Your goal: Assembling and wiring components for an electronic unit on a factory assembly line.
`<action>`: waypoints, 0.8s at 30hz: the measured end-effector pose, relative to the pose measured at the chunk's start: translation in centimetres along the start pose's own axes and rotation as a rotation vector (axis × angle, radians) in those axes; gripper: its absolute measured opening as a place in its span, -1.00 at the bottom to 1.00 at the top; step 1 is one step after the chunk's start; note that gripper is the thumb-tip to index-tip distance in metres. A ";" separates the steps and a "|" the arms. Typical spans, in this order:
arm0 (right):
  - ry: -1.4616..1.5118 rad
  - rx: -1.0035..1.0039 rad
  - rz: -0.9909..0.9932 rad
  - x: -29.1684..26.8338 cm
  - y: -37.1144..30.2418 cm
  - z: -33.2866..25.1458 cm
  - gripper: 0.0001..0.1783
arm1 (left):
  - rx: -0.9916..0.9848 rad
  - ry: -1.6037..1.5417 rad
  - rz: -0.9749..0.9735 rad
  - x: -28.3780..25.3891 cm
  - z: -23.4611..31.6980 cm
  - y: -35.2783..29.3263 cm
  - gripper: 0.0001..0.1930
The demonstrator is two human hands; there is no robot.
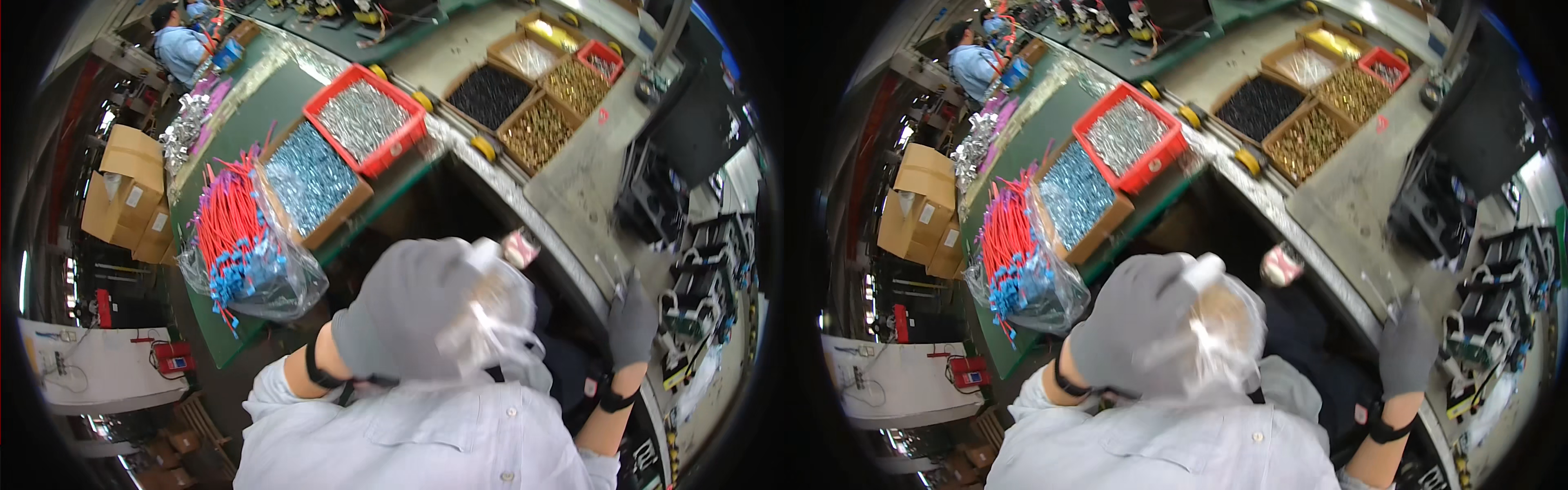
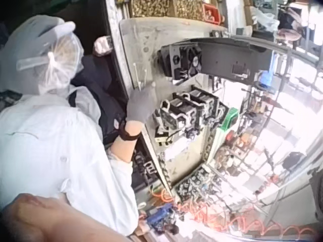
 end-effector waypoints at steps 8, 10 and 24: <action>-0.022 -0.099 0.106 -0.1 -0.3 -0.6 -0.42 | -0.861 0.228 -0.085 17.8 -10.5 -15.1 -0.26; -0.046 -0.078 0.106 0.0 -0.2 -0.7 -0.42 | -0.621 0.487 -0.107 20.9 -12.8 -16.7 -0.56; -0.223 0.130 0.092 0.8 0.4 -0.7 -0.47 | -1.025 0.488 -0.697 29.4 -26.8 -32.1 -0.76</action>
Point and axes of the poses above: each hand's wrist, its own y-axis towards the middle knuckle, its own x-axis out of the palm, z = x × y, the point moved 5 cm from there along y, towards the middle knuckle, and after that the axes turned 14 degrees about y, right-handed, at the moved point
